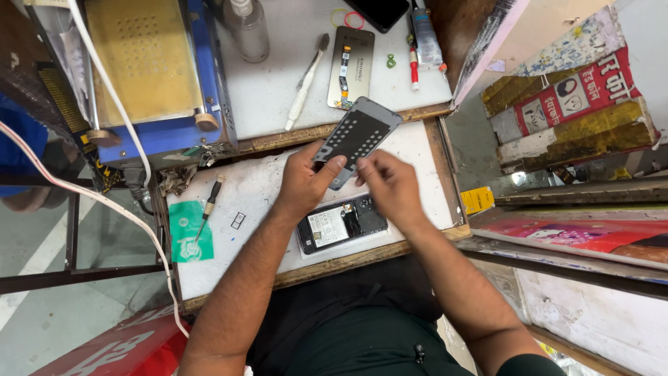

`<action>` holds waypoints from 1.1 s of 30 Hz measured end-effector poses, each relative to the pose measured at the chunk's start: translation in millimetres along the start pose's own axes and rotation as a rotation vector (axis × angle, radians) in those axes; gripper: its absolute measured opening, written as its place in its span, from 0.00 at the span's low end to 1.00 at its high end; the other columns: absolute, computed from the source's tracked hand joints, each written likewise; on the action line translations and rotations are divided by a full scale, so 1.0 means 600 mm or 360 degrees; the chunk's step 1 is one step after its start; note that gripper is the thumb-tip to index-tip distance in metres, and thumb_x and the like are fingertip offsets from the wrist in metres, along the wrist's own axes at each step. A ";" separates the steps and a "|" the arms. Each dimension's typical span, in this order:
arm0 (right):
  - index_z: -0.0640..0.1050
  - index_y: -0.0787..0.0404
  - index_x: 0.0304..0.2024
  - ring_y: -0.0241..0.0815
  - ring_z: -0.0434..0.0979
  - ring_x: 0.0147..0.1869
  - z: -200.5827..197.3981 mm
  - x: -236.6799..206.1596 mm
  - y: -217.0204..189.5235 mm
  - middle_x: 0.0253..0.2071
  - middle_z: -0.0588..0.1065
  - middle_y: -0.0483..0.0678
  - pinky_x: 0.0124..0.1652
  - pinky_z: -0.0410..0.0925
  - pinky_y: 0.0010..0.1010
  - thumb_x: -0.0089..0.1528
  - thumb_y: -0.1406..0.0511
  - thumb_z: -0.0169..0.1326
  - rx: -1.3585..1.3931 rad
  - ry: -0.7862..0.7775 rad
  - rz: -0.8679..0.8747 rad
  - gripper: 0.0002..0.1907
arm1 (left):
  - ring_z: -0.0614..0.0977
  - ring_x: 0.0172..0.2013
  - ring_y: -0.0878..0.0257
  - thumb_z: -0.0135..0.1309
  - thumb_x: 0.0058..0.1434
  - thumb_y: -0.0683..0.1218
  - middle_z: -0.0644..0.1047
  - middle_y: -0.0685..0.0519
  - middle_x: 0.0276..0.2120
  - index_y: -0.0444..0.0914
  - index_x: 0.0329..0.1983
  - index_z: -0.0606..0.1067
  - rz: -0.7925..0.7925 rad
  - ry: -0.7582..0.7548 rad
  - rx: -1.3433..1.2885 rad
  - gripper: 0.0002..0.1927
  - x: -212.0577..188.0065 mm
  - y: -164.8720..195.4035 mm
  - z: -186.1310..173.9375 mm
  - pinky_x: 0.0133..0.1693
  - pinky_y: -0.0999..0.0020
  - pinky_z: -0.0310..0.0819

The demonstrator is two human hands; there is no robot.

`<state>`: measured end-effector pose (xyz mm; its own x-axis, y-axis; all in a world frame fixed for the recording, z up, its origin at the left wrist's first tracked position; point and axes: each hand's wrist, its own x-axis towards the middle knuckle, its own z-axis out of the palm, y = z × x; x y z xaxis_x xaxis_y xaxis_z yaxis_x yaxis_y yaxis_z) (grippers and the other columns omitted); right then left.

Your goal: The person uses a screwdriver to remove screws from the back of a disassembled smartphone. They then use a plastic pry tool to lift and remove the back cover, exposing the internal components. The person continues to manipulate internal parts with the screwdriver and hands.

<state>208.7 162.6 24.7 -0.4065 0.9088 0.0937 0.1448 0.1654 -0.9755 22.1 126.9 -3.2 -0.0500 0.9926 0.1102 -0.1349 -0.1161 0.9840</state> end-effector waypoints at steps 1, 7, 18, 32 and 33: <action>0.81 0.63 0.40 0.31 0.76 0.34 0.011 -0.012 -0.001 0.31 0.79 0.44 0.34 0.69 0.23 0.71 0.64 0.54 -0.0059 -0.0046 0.0051 0.09 | 0.80 0.33 0.69 0.57 0.71 0.48 0.81 0.54 0.34 0.36 0.48 0.78 0.0033 0.0016 -0.0078 0.11 -0.001 0.001 -0.001 0.36 0.73 0.77; 0.84 0.62 0.42 0.32 0.81 0.34 0.056 -0.069 -0.012 0.34 0.82 0.45 0.34 0.74 0.25 0.66 0.63 0.59 -0.0458 -0.0353 -0.0085 0.09 | 0.80 0.29 0.69 0.56 0.71 0.49 0.81 0.55 0.35 0.39 0.46 0.75 0.0152 0.0284 -0.0534 0.09 0.008 0.025 -0.008 0.27 0.73 0.77; 0.81 0.63 0.49 0.36 0.80 0.29 -0.083 0.020 -0.013 0.43 0.82 0.48 0.31 0.71 0.28 0.60 0.64 0.65 -0.1155 0.0295 -0.0229 0.16 | 0.79 0.28 0.70 0.57 0.71 0.50 0.80 0.55 0.33 0.38 0.46 0.75 0.0224 0.0462 -0.0425 0.10 0.029 0.019 -0.013 0.25 0.75 0.75; 0.76 0.69 0.46 0.32 0.80 0.38 0.030 0.054 -0.001 0.36 0.79 0.47 0.37 0.74 0.23 0.69 0.69 0.52 0.0334 -0.0326 0.0187 0.07 | 0.76 0.23 0.73 0.55 0.70 0.50 0.79 0.55 0.30 0.36 0.47 0.75 0.0182 0.0437 -0.0204 0.12 0.025 0.010 -0.003 0.20 0.79 0.70; 0.75 0.69 0.47 0.32 0.80 0.39 0.030 0.055 0.001 0.37 0.79 0.47 0.39 0.75 0.23 0.69 0.70 0.52 0.0364 -0.0361 0.0182 0.07 | 0.76 0.22 0.73 0.55 0.70 0.50 0.79 0.55 0.30 0.35 0.48 0.75 0.0209 0.0487 -0.0169 0.12 0.025 0.010 -0.001 0.20 0.79 0.70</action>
<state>179.4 185.7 23.9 -0.5932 0.8040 -0.0402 0.0052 -0.0461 -0.9989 19.9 141.1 4.4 -0.3659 0.9145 0.1724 -0.2091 -0.2613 0.9424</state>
